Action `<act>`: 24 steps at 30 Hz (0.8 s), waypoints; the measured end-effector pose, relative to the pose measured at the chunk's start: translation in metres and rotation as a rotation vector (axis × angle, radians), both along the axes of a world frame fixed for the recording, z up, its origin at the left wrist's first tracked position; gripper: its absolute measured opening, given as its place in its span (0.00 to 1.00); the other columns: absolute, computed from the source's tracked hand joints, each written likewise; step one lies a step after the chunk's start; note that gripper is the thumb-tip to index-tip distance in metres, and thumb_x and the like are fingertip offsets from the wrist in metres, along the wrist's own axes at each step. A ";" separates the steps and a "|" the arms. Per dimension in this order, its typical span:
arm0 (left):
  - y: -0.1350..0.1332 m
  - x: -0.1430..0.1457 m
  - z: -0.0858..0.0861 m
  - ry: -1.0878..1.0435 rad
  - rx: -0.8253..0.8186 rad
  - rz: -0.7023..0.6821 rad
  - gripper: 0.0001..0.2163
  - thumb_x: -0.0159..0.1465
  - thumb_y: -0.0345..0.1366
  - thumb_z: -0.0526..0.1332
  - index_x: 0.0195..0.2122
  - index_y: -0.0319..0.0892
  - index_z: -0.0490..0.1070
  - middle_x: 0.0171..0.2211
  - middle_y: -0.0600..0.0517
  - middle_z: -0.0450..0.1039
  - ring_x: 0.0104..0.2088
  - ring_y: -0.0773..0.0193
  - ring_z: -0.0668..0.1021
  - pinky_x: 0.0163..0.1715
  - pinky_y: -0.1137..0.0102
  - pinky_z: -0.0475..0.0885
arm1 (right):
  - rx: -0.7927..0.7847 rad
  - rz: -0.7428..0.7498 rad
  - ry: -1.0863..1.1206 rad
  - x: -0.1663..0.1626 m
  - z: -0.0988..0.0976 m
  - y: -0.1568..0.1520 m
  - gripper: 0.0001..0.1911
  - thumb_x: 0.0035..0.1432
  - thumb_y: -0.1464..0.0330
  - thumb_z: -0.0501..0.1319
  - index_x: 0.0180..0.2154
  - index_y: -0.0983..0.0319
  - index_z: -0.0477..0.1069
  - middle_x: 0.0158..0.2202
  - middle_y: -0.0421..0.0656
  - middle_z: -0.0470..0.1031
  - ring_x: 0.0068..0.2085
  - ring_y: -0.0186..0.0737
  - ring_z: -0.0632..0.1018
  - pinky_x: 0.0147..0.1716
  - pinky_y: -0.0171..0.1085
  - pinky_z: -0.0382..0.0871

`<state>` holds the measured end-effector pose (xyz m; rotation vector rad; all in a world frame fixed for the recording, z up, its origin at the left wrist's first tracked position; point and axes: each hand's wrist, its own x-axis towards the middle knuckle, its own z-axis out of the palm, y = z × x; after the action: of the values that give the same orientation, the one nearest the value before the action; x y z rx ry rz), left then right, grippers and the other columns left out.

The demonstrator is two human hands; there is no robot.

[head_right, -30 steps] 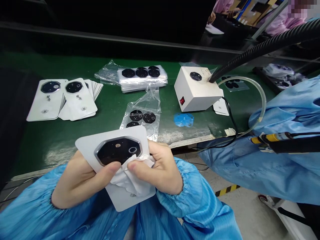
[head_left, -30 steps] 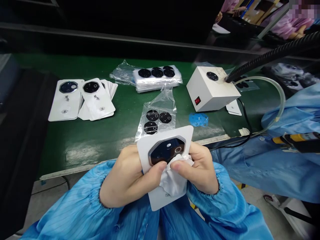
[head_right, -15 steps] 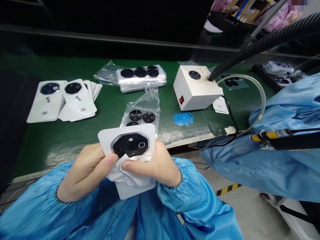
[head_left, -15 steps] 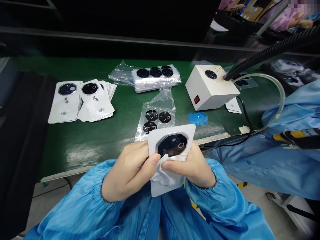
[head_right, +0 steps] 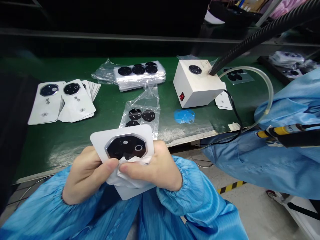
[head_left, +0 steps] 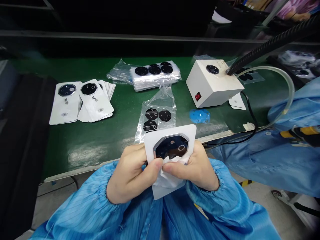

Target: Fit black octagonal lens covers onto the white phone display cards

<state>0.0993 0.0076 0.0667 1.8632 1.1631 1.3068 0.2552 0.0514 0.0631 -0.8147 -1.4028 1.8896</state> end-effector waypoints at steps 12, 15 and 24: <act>-0.010 0.001 -0.010 -0.274 -0.256 0.051 0.12 0.63 0.35 0.54 0.22 0.42 0.65 0.18 0.57 0.62 0.19 0.71 0.64 0.17 0.75 0.58 | 0.016 0.107 -0.014 0.005 0.007 -0.002 0.07 0.50 0.71 0.65 0.35 0.63 0.73 0.30 0.39 0.77 0.32 0.33 0.77 0.30 0.28 0.73; -0.013 -0.001 -0.011 -0.475 -0.371 0.077 0.13 0.63 0.41 0.55 0.24 0.42 0.68 0.19 0.54 0.65 0.19 0.68 0.65 0.17 0.73 0.59 | 0.120 0.127 -0.027 0.010 0.012 -0.003 0.07 0.52 0.73 0.63 0.36 0.62 0.73 0.31 0.38 0.76 0.31 0.30 0.76 0.28 0.25 0.71; -0.018 -0.001 -0.005 -0.519 -0.278 0.071 0.13 0.63 0.41 0.57 0.22 0.43 0.66 0.17 0.57 0.59 0.19 0.70 0.61 0.19 0.71 0.54 | 0.308 0.109 -0.052 0.013 0.013 -0.008 0.11 0.51 0.75 0.63 0.39 0.60 0.72 0.33 0.36 0.75 0.32 0.29 0.75 0.31 0.23 0.70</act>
<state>0.0982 -0.0100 0.0613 1.1972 1.0666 1.4657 0.2680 0.0429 0.0758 -0.6504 -1.7473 1.6813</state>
